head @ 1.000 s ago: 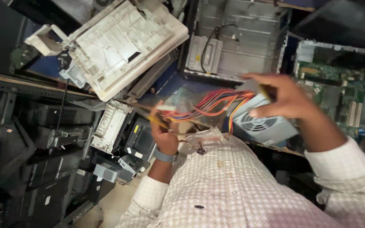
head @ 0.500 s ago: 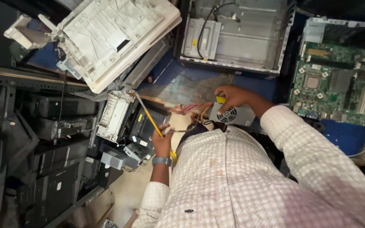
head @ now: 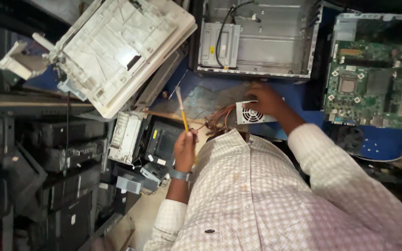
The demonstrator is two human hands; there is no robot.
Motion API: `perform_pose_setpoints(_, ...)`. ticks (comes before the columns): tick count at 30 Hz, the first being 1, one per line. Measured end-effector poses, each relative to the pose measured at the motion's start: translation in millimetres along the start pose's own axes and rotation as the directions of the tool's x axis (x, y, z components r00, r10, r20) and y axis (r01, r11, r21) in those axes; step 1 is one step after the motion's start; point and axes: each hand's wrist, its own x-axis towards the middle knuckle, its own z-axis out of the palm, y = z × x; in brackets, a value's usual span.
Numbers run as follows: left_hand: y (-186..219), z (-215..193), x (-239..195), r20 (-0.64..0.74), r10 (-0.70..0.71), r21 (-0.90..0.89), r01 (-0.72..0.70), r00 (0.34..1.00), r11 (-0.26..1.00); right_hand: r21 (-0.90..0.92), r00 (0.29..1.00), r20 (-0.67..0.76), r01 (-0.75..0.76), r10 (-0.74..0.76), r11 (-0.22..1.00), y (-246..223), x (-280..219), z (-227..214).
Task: The person removes a motherboard from a desktop computer case using a yellow screwdriver, then removes the power supply unit. The components are placed on a cluttered workbench with other computer parts.
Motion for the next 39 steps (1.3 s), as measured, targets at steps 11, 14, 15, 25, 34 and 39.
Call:
perform_pose_setpoints(11,70,135,56,0.68,-0.146,-0.145,0.327,0.719,0.934,0.956,0.856,0.282,-0.286,0.433,-0.056,-145,-148,-42)
perform_pose_setpoints(14,67,134,72,0.704,-0.208,-0.02,0.312,0.679,0.95,0.867,0.767,0.025,-0.336,0.641,0.368,-191,-167,-68)
perform_pose_setpoints(15,68,134,77,0.594,-0.253,-0.046,0.346,0.763,0.937,0.809,0.767,-0.112,-0.298,0.631,0.507,-210,-169,-80)
perform_pose_setpoints(25,101,156,76,0.946,0.19,0.122,-0.83,0.263,0.544,-0.013,0.703,-0.656,-0.375,0.275,0.927,-340,-115,-158)
perform_pose_setpoints(34,61,208,94,0.969,0.032,0.161,-0.725,0.245,0.67,-0.036,0.708,-0.673,-0.321,0.214,0.947,-290,-84,-147)
perform_pose_setpoints(39,54,210,105,0.966,0.069,0.148,-0.752,0.249,0.642,0.051,0.675,-0.682,-0.34,0.281,0.939,-277,-86,-140)
